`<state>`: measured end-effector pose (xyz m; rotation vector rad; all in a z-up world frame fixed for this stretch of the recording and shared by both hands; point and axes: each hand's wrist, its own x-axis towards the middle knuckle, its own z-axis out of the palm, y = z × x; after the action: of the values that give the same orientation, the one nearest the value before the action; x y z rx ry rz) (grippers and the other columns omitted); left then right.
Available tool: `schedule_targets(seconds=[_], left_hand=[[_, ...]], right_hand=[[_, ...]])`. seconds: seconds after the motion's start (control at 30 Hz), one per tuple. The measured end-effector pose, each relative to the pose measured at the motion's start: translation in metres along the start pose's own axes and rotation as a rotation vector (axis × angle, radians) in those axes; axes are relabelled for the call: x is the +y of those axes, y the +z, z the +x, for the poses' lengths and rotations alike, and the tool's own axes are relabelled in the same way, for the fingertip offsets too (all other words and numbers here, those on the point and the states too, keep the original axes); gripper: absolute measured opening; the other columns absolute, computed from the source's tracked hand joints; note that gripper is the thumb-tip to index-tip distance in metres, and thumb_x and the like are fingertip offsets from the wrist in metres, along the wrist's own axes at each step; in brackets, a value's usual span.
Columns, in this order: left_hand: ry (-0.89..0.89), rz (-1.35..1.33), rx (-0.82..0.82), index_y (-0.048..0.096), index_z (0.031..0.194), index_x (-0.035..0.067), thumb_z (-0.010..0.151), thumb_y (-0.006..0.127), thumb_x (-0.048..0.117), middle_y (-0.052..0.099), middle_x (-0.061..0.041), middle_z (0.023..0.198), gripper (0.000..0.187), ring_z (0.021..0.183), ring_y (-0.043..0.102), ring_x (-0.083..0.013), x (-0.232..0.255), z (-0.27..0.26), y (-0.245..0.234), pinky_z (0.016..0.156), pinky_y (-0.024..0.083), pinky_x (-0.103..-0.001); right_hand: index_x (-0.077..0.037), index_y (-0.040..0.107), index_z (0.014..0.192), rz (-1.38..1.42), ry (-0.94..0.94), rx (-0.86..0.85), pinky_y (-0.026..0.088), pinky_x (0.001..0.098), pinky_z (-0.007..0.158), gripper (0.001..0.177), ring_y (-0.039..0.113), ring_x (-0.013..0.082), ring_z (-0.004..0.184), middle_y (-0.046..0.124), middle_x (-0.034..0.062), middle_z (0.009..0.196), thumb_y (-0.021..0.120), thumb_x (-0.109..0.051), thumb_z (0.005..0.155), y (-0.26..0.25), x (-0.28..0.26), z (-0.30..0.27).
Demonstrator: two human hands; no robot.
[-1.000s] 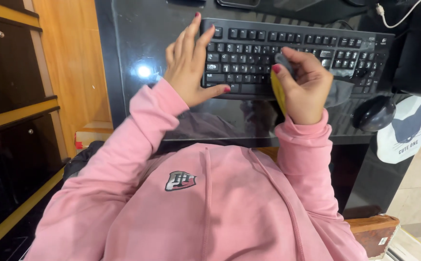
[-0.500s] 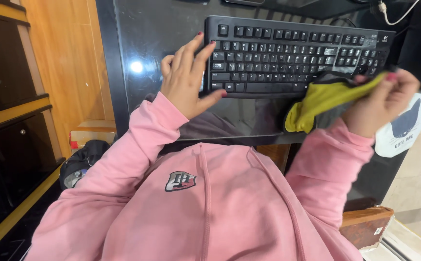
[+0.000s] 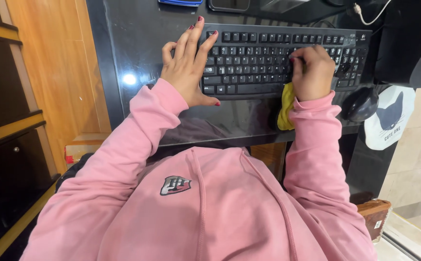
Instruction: Cleaning a computer keyboard and monitor using a cloth at a workstation.
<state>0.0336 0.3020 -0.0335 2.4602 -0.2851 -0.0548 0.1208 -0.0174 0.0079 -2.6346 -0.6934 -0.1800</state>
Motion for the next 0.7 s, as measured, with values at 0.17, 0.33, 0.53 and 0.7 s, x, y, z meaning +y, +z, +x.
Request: schedule_targets(seconds=[0.17,0.33,0.53,0.7], left_hand=[[0.014,0.011,0.016,0.022,0.161,0.015,0.044,0.101,0.061,0.01,-0.021,0.167,0.148,0.153,0.022,-0.0384,0.0,-0.003,0.003,0.111,0.024,-0.059],[0.01,0.034,0.021,0.023,0.16,0.014,0.044,0.1,0.062,0.011,-0.021,0.166,0.148,0.152,0.021,-0.0383,-0.003,-0.003,0.007,0.11,0.024,-0.059],[0.003,0.029,0.031,0.024,0.16,0.015,0.044,0.1,0.062,0.011,-0.02,0.166,0.146,0.152,0.022,-0.0374,-0.002,-0.003,0.007,0.111,0.024,-0.059],[0.009,0.019,0.041,0.024,0.159,0.014,0.044,0.1,0.061,0.011,-0.019,0.167,0.146,0.152,0.022,-0.0366,-0.002,-0.003,0.007,0.111,0.024,-0.058]], right_hand=[[-0.001,0.072,0.101,-0.027,-0.044,-0.07,0.05,0.043,0.073,0.015,0.064,0.0359,0.084,0.062,0.0159,0.095,0.072,0.011,0.091,0.003,0.005,-0.001],[0.0,0.072,0.101,-0.032,-0.08,-0.013,0.05,0.0437,0.074,0.014,0.064,0.037,0.085,0.063,0.0165,0.095,0.072,0.011,0.092,0.02,-0.004,0.0],[0.0,0.072,0.097,-0.082,-0.051,0.065,0.05,0.0439,0.073,0.013,0.064,0.037,0.084,0.064,0.0172,0.096,0.074,0.011,0.089,0.022,0.007,-0.006],[-0.002,0.072,0.093,-0.103,-0.042,0.081,0.05,0.0445,0.072,0.012,0.065,0.0367,0.083,0.065,0.0162,0.093,0.074,0.01,0.088,0.036,-0.009,-0.003]])
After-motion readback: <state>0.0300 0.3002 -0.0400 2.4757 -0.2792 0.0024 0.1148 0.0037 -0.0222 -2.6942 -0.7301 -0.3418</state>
